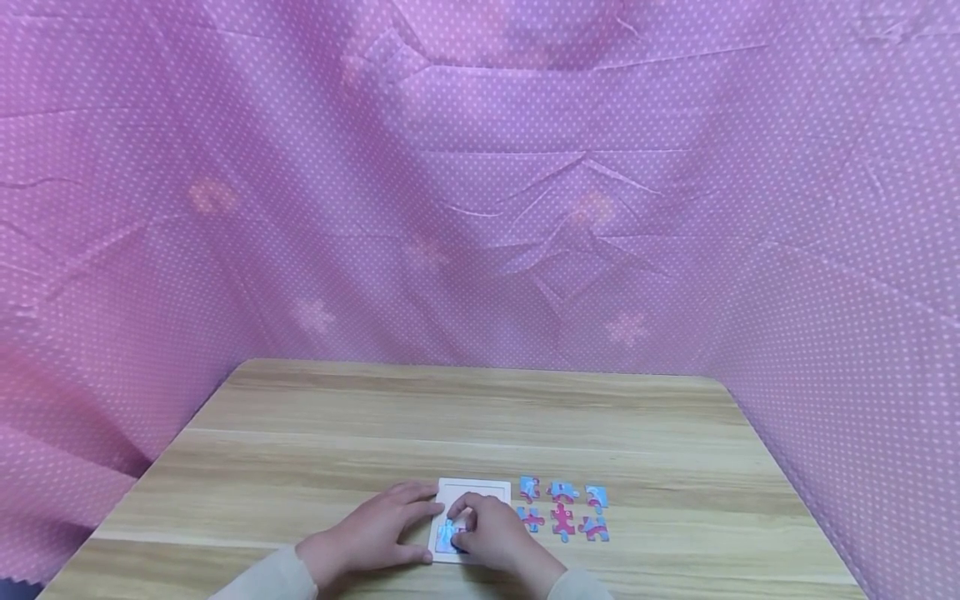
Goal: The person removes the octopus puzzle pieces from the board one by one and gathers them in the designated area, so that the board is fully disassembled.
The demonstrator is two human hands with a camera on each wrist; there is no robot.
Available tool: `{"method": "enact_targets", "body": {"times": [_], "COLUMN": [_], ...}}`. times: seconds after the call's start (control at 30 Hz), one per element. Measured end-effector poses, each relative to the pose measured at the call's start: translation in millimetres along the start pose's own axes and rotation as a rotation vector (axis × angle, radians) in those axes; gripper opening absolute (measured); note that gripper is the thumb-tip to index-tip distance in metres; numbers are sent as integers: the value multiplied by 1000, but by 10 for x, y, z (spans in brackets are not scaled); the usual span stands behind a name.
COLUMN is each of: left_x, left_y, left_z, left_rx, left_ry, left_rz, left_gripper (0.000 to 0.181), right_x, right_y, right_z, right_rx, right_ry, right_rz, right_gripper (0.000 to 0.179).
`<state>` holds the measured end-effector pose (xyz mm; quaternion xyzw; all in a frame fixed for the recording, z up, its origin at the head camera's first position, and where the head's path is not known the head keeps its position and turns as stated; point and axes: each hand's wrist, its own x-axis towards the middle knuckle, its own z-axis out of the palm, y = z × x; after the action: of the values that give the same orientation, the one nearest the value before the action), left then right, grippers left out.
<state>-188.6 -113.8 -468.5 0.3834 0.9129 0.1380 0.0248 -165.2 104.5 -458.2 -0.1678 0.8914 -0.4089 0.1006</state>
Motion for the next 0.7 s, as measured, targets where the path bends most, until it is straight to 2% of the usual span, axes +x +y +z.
{"method": "enact_targets", "body": {"times": [0.23,0.5,0.6,0.7], "left_x": [7,-5,-9,-9], "left_y": [-2,-28,-18,-1], "left_z": [-1,35,31,11], "left_rx": [-11,7,9,10], "left_ry": [-6,11,27,35], "left_rz": [1,9,22,34], "left_gripper": [64,63,62,62], "right_x": [4,17,19,12], "right_y": [-15,-29,-24,-7], "right_z": [0,-5,-16,-35], "right_rx": [18,48,121,271], "right_ry": [-6,-1,-16,-47], "right_rz": [25,7,14,41], "right_gripper": [21,19,20,21]}}
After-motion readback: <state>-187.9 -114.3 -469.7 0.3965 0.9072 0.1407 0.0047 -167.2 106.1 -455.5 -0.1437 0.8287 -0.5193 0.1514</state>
